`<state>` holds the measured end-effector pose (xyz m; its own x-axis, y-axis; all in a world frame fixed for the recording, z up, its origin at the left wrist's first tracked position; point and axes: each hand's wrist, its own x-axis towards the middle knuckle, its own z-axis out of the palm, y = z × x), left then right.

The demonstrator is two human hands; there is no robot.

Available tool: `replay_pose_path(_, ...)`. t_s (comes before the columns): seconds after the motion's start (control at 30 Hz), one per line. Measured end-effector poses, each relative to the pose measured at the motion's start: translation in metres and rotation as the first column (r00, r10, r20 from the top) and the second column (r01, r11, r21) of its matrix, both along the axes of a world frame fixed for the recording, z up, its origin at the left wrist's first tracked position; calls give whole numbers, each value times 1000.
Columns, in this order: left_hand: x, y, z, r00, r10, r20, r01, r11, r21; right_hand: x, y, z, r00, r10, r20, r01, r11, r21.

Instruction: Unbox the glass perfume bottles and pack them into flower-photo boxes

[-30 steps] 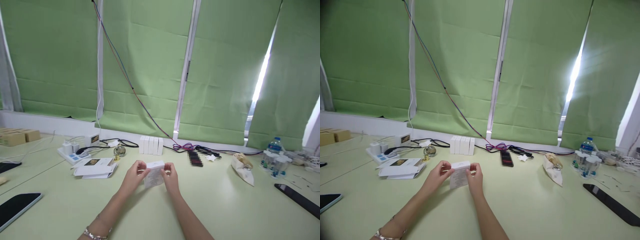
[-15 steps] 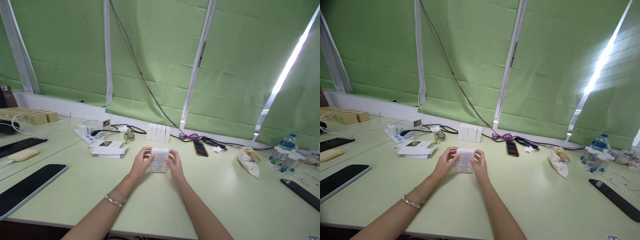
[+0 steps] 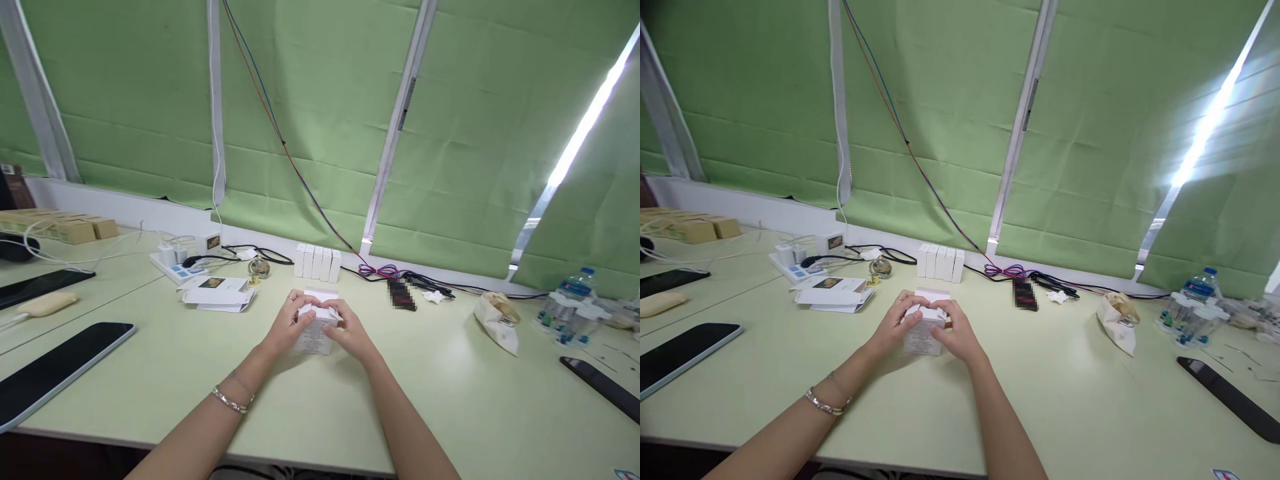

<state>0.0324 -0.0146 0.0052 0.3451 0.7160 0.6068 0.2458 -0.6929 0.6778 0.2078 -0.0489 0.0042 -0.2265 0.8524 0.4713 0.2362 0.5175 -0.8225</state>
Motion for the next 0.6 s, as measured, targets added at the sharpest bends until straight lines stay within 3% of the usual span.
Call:
replay_pose_path(0.07,-1,1,0,998,-2,63,3,1000,-10,2,0,1,999,-18,-27,18,1000,13)
replay_pose_path(0.2,-2,6,0,957,40,286,13,984,-178,4,5,-4,989,-102,-110,106,994,30)
replay_pose_path(0.3,-1,9,-1,955,69,288,8,967,-256,5,11,-9,969,-191,-158,200,979,42)
replay_pose_path(0.43,0,9,-2,961,89,262,-10,958,-288,2,15,-16,958,-227,-173,235,972,28)
replay_pose_path(0.53,0,6,-3,975,87,205,-37,971,-235,0,12,-15,967,-212,-144,220,975,42)
replay_pose_path(0.6,-2,4,-3,987,91,134,-82,994,-68,0,8,-11,978,-181,-103,189,979,71)
